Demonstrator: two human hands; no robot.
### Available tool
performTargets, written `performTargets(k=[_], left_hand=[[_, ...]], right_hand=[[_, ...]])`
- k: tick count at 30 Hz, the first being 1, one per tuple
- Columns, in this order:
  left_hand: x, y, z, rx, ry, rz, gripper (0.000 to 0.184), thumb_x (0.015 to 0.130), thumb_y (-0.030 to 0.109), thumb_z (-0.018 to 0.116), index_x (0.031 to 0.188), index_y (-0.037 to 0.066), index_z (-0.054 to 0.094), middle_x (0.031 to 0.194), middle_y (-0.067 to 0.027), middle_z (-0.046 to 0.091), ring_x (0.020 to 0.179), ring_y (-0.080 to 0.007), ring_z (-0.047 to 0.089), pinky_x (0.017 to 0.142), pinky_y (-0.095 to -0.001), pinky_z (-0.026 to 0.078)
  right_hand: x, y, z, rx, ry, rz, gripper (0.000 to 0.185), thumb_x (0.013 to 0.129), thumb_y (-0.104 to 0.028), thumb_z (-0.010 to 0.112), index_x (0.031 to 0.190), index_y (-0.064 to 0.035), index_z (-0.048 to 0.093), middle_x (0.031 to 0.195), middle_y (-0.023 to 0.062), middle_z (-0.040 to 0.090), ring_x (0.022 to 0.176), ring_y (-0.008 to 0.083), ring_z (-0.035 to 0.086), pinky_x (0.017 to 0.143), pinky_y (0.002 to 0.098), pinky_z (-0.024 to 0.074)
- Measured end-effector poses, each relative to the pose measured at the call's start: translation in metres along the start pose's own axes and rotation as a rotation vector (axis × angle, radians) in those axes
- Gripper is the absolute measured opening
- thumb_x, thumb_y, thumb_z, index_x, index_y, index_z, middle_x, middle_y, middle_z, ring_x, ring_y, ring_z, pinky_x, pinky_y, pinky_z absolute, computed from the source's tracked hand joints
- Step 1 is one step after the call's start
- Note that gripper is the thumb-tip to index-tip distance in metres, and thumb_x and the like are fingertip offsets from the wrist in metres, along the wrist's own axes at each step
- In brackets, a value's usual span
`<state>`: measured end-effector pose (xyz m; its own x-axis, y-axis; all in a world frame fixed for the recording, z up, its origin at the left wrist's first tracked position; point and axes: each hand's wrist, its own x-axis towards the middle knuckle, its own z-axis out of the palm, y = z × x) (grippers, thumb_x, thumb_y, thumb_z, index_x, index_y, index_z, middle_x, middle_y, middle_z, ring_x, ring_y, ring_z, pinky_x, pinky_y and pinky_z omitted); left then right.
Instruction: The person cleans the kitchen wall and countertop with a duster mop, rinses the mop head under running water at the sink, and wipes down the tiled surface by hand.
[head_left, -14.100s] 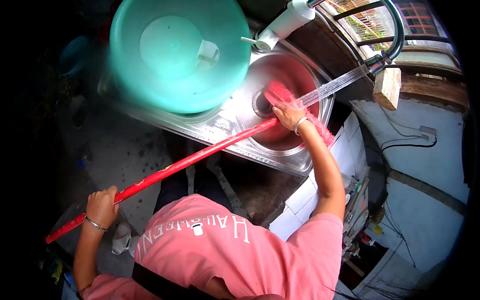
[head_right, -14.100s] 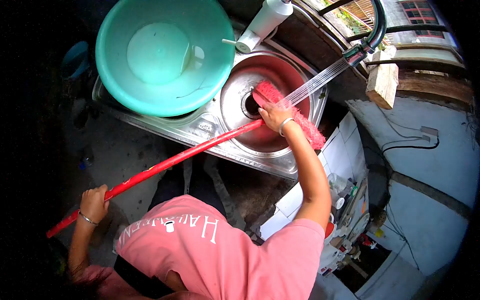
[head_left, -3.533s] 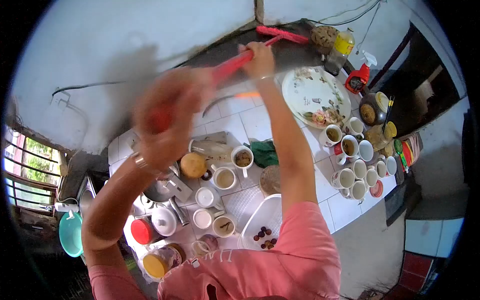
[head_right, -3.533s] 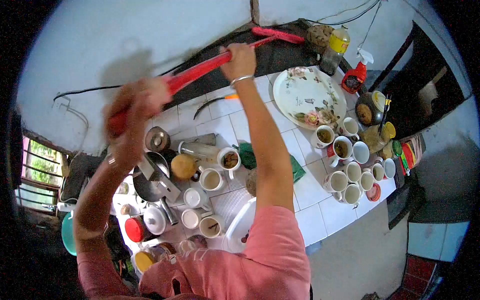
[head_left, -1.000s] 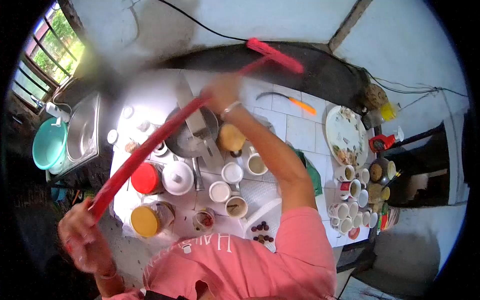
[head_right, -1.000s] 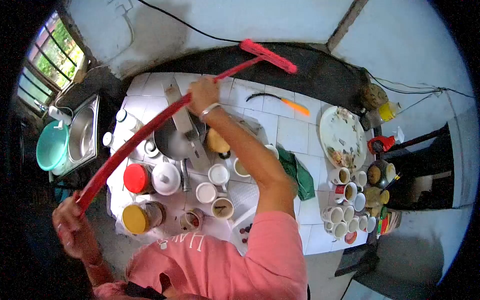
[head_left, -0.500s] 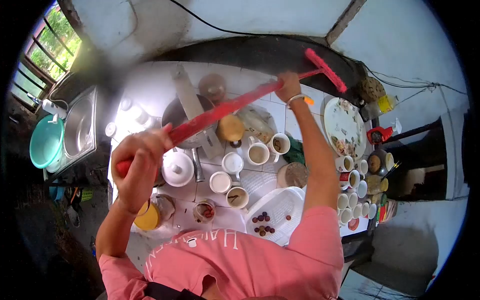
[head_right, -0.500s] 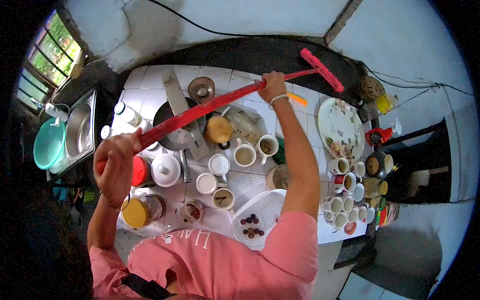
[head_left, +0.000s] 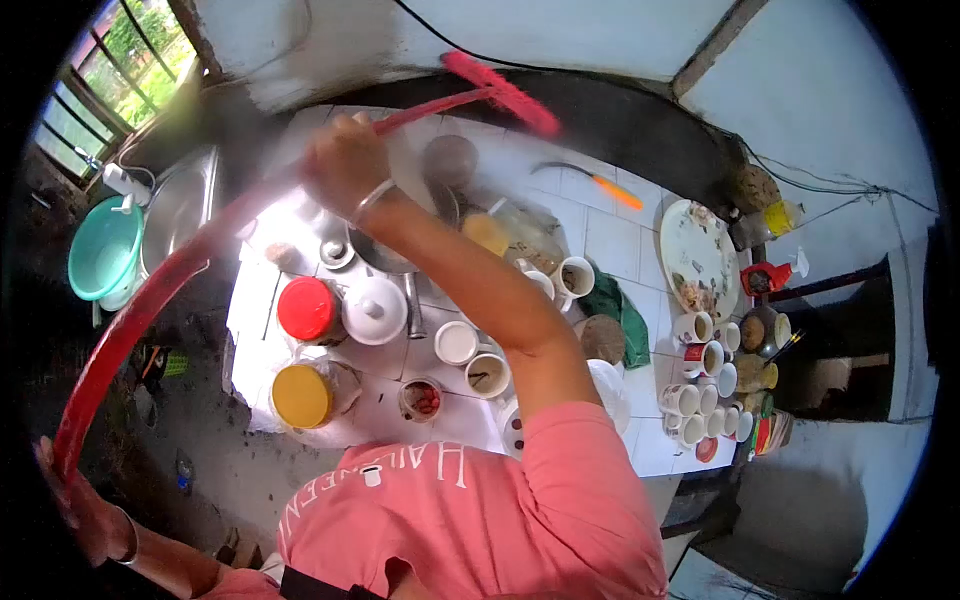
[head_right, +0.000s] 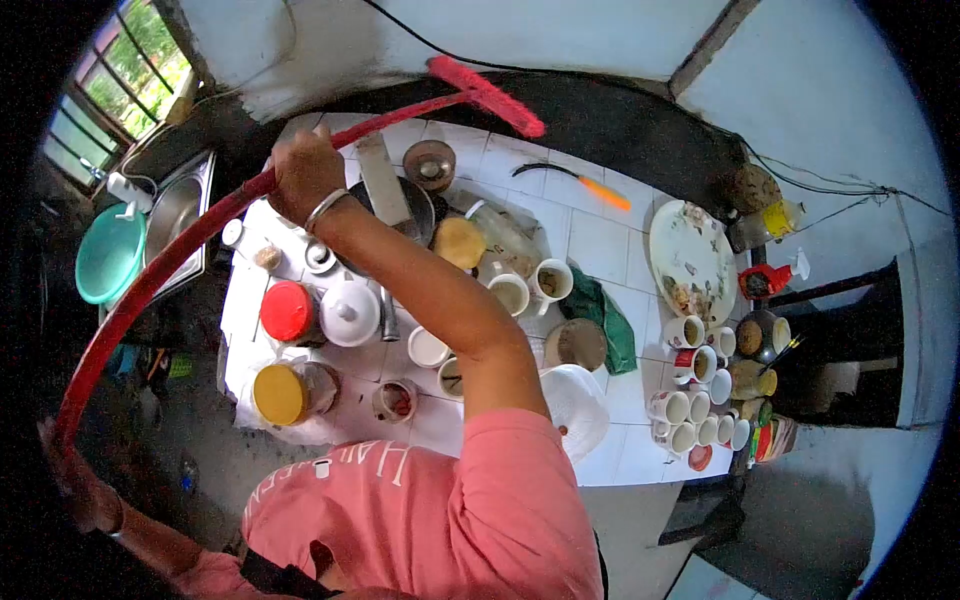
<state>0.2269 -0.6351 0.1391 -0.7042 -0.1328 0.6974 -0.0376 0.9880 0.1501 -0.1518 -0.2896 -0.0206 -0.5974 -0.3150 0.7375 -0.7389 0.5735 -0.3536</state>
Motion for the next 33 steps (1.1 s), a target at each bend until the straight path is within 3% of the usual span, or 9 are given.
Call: performTargets(k=[9,14,15,16,18,20,24,28,33], left_hand=[[0.038,0.189,0.2,-1.39,-0.353,0.088,0.022,0.087,0.025,0.054,0.083,0.003,0.055,0.075,-0.0054,0.056,0.075,-0.0207,0.057,0.087,-0.0443,0.042],[0.035,0.154,0.161,-1.342,-0.241,-0.144,0.026,0.084,0.032,0.058,0.079,0.007,0.055,0.066,-0.0019,0.051,0.076,-0.0213,0.055,0.093,-0.0483,0.039],[0.036,0.118,0.144,-1.456,-0.413,0.038,0.029,0.083,0.034,0.054,0.092,0.007,0.051,0.092,-0.0075,0.051,0.094,-0.0238,0.051,0.102,-0.0523,0.027],[0.029,0.118,0.113,-1.351,-0.25,-0.268,0.033,0.084,0.035,0.056,0.1,0.006,0.052,0.092,-0.0094,0.051,0.103,-0.0241,0.048,0.103,-0.0523,0.024],[0.021,0.061,0.073,-1.423,-0.356,-0.095,0.042,0.087,0.038,0.046,0.111,0.003,0.044,0.105,-0.0135,0.045,0.117,-0.0275,0.039,0.106,-0.0516,0.015],[-0.006,0.032,0.027,-1.115,-0.127,-0.328,0.045,0.09,0.039,0.036,0.115,0.002,0.041,0.119,-0.0155,0.042,0.122,-0.0273,0.036,0.107,-0.049,0.017],[-0.046,-0.055,-0.062,0.181,0.131,-0.339,0.052,0.097,0.034,0.012,0.136,0.003,0.028,0.136,-0.0174,0.037,0.129,-0.0266,0.032,0.108,-0.042,0.026],[0.03,0.08,0.015,-0.811,0.441,-0.696,0.049,0.094,0.033,0.032,0.133,0.004,0.029,0.134,-0.0163,0.034,0.129,-0.0231,0.029,0.11,-0.0422,0.016],[0.032,0.143,0.132,-1.731,-0.305,-0.123,0.028,0.087,0.026,0.053,0.107,0.006,0.051,0.099,-0.0096,0.051,0.107,-0.0223,0.046,0.106,-0.0479,0.022]], right_hand=[[-0.069,0.178,-0.063,-0.4,-0.385,0.186,0.02,0.055,-0.03,0.075,0.054,-0.0163,0.061,0.064,0.0054,0.057,0.069,0.0278,0.054,0.067,0.0402,0.0381],[-0.051,0.14,0.003,-0.319,-0.268,0.008,0.017,0.058,-0.03,0.071,0.054,-0.0162,0.06,0.062,0.007,0.058,0.066,0.0297,0.054,0.064,0.0421,0.0396],[-0.038,0.114,0.015,-0.286,-0.258,0.022,0.016,0.06,-0.027,0.069,0.054,-0.0155,0.06,0.062,0.0074,0.058,0.065,0.0301,0.055,0.064,0.0424,0.0404],[-0.03,0.086,0.023,-0.325,-0.284,-0.006,0.017,0.062,-0.03,0.066,0.059,-0.013,0.063,0.063,0.0086,0.059,0.066,0.0288,0.057,0.063,0.0416,0.0419],[-0.021,0.044,0.047,-0.252,-0.208,-0.031,0.019,0.066,-0.029,0.061,0.062,-0.0109,0.064,0.063,0.0091,0.059,0.067,0.0274,0.058,0.063,0.0407,0.0433],[-0.013,0.013,0.065,-0.064,-0.15,-0.014,0.017,0.067,-0.026,0.061,0.06,-0.0099,0.062,0.064,0.0117,0.058,0.068,0.0304,0.057,0.065,0.0415,0.0443],[-0.001,-0.042,0.057,0.052,-0.129,-0.185,0.021,0.068,-0.027,0.063,0.061,-0.0068,0.061,0.066,0.015,0.058,0.068,0.034,0.056,0.064,0.0411,0.0478],[-0.002,-0.021,-0.021,-0.106,-0.083,-0.143,0.016,0.069,-0.022,0.059,0.062,-0.0079,0.062,0.067,0.0157,0.058,0.067,0.0323,0.057,0.062,0.042,0.0462],[-0.042,0.113,-0.109,-0.321,-0.513,0.16,0.029,0.068,-0.033,0.07,0.069,-0.0043,0.064,0.073,0.0183,0.061,0.075,0.035,0.06,0.072,0.0432,0.0492]])
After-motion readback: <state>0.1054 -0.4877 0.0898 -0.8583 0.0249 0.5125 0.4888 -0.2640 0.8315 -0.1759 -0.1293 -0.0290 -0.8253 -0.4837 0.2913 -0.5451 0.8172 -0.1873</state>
